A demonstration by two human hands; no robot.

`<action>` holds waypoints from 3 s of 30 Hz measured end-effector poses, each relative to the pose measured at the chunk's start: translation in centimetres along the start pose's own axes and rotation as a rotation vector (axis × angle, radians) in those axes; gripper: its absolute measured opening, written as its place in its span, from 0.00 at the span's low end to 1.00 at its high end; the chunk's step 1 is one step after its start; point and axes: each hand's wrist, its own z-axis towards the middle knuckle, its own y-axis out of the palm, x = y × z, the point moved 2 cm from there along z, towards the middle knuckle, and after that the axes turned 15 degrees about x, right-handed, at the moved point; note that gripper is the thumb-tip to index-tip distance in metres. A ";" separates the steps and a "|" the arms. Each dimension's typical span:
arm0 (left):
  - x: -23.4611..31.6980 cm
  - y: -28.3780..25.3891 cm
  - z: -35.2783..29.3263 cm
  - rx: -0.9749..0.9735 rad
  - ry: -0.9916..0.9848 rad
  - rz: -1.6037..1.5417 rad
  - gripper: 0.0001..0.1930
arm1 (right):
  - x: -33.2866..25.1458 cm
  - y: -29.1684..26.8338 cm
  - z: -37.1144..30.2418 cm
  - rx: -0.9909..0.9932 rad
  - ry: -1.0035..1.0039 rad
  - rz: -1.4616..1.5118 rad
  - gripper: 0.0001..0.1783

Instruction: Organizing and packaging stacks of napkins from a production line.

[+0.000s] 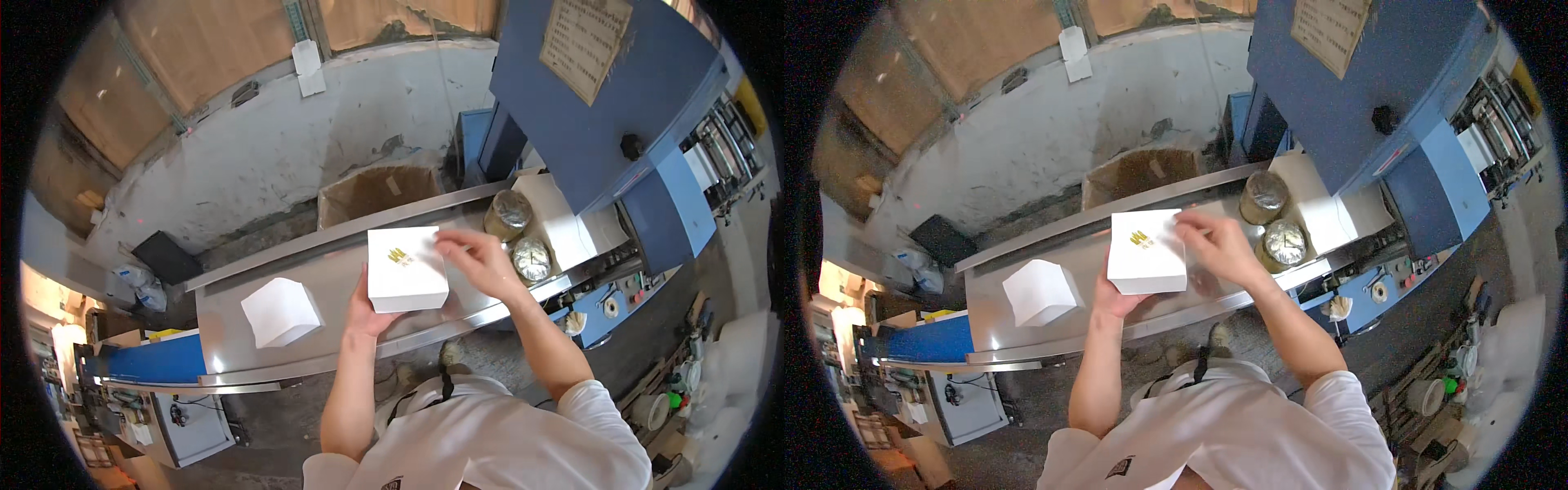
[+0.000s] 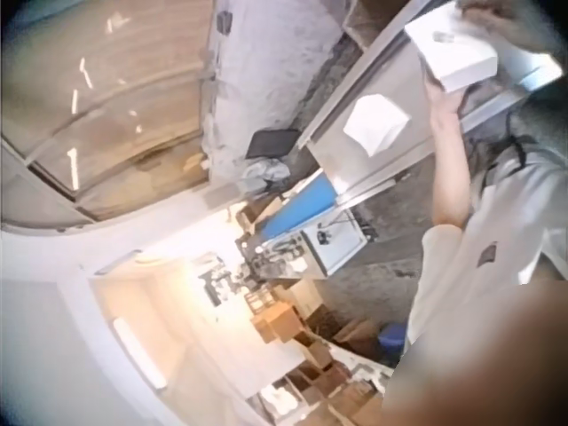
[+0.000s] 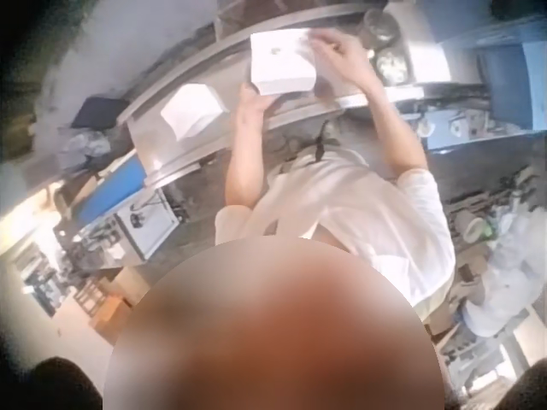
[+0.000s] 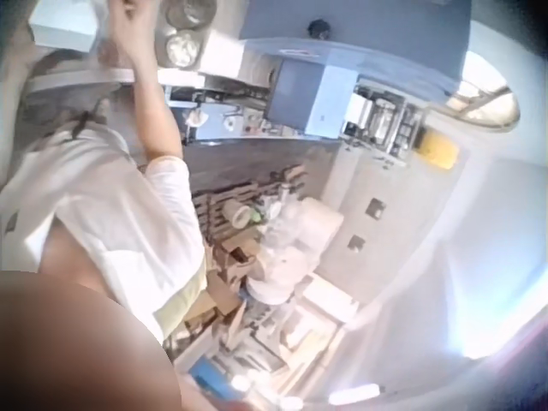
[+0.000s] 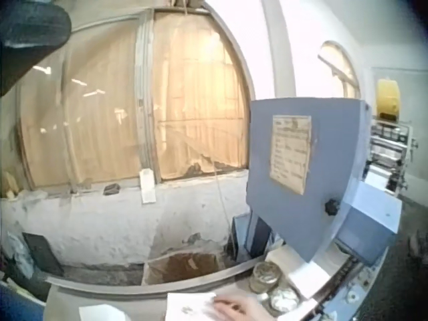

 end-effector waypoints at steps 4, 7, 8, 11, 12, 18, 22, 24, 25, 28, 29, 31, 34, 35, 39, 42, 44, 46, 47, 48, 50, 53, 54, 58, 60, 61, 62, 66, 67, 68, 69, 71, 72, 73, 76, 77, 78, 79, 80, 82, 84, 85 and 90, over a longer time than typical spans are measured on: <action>-0.3 1.6 -0.6 -0.253 -0.082 -0.212 0.32 | 3.2 -1.0 -0.4 0.146 0.345 0.202 0.39; -0.8 1.3 -1.0 -0.274 -0.105 -0.203 0.32 | 5.3 0.7 -2.3 -0.082 0.838 0.592 0.44; -1.1 0.9 -1.1 -0.246 -0.106 -0.171 0.32 | 5.8 0.8 -2.7 -0.079 0.838 0.586 0.44; -1.9 -1.2 -2.1 -0.052 -0.080 -0.022 0.31 | 3.8 2.3 -4.6 -0.065 0.642 0.588 0.32; -2.1 -1.5 -2.5 -0.080 -0.109 0.008 0.31 | 4.0 2.5 -5.3 -0.044 0.678 0.598 0.32; -3.3 -4.6 -6.3 -0.029 -0.041 0.316 0.35 | 5.5 2.6 -10.9 0.046 0.662 0.453 0.43; -4.5 -5.5 -9.5 0.013 0.050 0.569 0.38 | 5.2 2.7 -14.2 0.023 0.661 0.387 0.45; -5.4 -6.2 -10.8 0.105 0.050 0.615 0.35 | 5.6 2.7 -15.7 -0.035 0.645 0.341 0.46; -5.6 -6.6 -11.5 0.115 0.082 0.595 0.34 | 5.8 2.7 -16.1 -0.024 0.663 0.338 0.46; -5.9 -6.3 -13.4 0.121 0.131 0.553 0.31 | 6.0 2.5 -17.0 -0.017 0.683 0.362 0.44; -6.2 -6.2 -14.0 0.145 0.180 0.549 0.30 | 6.4 2.2 -17.3 -0.008 0.682 0.429 0.42; -6.6 -6.4 -15.5 0.192 0.246 0.517 0.29 | 7.0 2.5 -17.9 -0.048 0.719 0.584 0.40; -7.7 -8.1 -18.0 0.296 0.274 0.536 0.28 | 8.7 3.6 -19.8 -0.128 0.797 0.658 0.41; -7.9 -8.9 -18.6 0.322 0.266 0.551 0.28 | 9.0 4.0 -20.4 -0.199 0.836 0.705 0.41; -9.1 -10.5 -22.4 0.382 0.241 0.599 0.28 | 8.7 6.0 -22.9 -0.202 0.864 0.721 0.38; -9.7 -12.9 -25.0 0.451 0.294 0.529 0.27 | 9.6 7.6 -24.7 -0.128 0.898 0.759 0.33; -9.2 -14.0 -26.7 0.444 0.309 0.501 0.27 | 9.5 9.3 -26.0 -0.126 0.901 0.769 0.33; -8.3 -15.3 -28.2 0.412 0.345 0.492 0.28 | 8.7 10.8 -27.4 -0.221 0.943 0.816 0.37; -7.9 -15.8 -29.0 0.398 0.354 0.483 0.28 | 8.1 11.5 -28.2 -0.223 0.928 0.805 0.37; -7.3 -16.4 -30.0 0.416 0.365 0.536 0.29 | 6.6 12.6 -29.1 -0.250 0.880 0.729 0.41; -6.3 -18.1 -31.9 0.427 0.416 0.578 0.31 | 6.0 14.9 -30.9 -0.365 0.773 0.596 0.51; -3.7 -22.0 -36.1 0.480 0.399 0.555 0.34 | 2.0 21.1 -33.1 -0.355 0.661 0.413 0.51; -2.4 -23.4 -38.0 0.481 0.415 0.540 0.34 | 0.7 23.4 -34.0 -0.370 0.650 0.403 0.51; 2.9 -29.0 -44.3 0.519 0.532 0.508 0.30 | -3.4 32.1 -34.7 -0.396 0.653 0.407 0.49; 5.5 -31.9 -47.7 0.603 0.567 0.343 0.28 | -6.7 36.3 -33.4 -0.356 0.614 0.376 0.48; 6.9 -33.5 -49.6 0.630 0.583 0.302 0.27 | -8.5 38.2 -32.5 -0.299 0.586 0.376 0.45; 7.7 -35.2 -51.3 0.699 0.597 0.305 0.27 | -7.4 40.3 -30.7 -0.273 0.567 0.497 0.43; 7.7 -45.9 -56.3 0.920 0.616 0.357 0.25 | -10.5 49.2 -24.1 -0.217 0.448 0.536 0.36; 6.6 -49.1 -56.8 1.009 0.652 0.548 0.24 | -8.9 50.5 -20.9 -0.221 0.447 0.467 0.35; 5.4 -52.6 -57.9 1.124 0.667 0.736 0.24 | -8.9 51.7 -19.5 -0.228 0.495 0.445 0.24; 4.3 -55.3 -58.4 1.209 0.629 0.837 0.24 | -7.5 52.7 -17.2 -0.207 0.483 0.473 0.23; 2.2 -60.5 -59.8 1.369 0.468 0.940 0.28 | -5.4 54.4 -13.9 -0.168 0.403 0.481 0.17; 1.7 -62.0 -61.2 1.419 0.459 0.918 0.28 | -4.3 54.8 -12.8 -0.085 0.404 0.424 0.18; 1.7 -63.3 -62.4 1.472 0.413 0.913 0.28 | -2.7 55.5 -12.0 -0.163 0.429 0.478 0.19; -0.8 -69.8 -66.7 1.657 0.360 0.761 0.27 | -1.2 59.1 -12.3 -0.266 0.491 0.391 0.26; -1.6 -71.2 -67.8 1.709 0.347 0.631 0.26 | -1.0 59.7 -12.3 -0.282 0.514 0.372 0.34; -0.2 -70.9 -68.3 1.730 0.341 0.609 0.26 | -3.0 59.5 -12.9 -0.190 0.501 0.085 0.36; 2.8 -70.0 -68.9 1.737 0.253 0.610 0.24 | -5.1 59.0 -13.6 -0.079 0.472 -0.201 0.38; 6.0 -69.3 -68.9 1.733 0.176 0.615 0.23 | -3.3 57.4 -12.2 -0.055 0.297 -0.290 0.39; 9.6 -71.2 -70.2 1.753 0.263 0.526 0.22 | -2.4 57.1 -11.6 0.017 -0.070 -0.232 0.36; 14.9 -71.4 -70.7 1.798 0.311 0.505 0.20 | -7.6 58.3 -13.6 0.076 -0.253 -0.088 0.31; 19.2 -70.4 -70.8 1.833 0.285 0.565 0.19 | -10.6 58.9 -14.9 0.077 -0.250 -0.081 0.28; 33.0 -80.1 -76.0 2.051 0.563 0.781 0.18 | -16.1 67.3 -20.1 -0.049 -0.209 0.079 0.18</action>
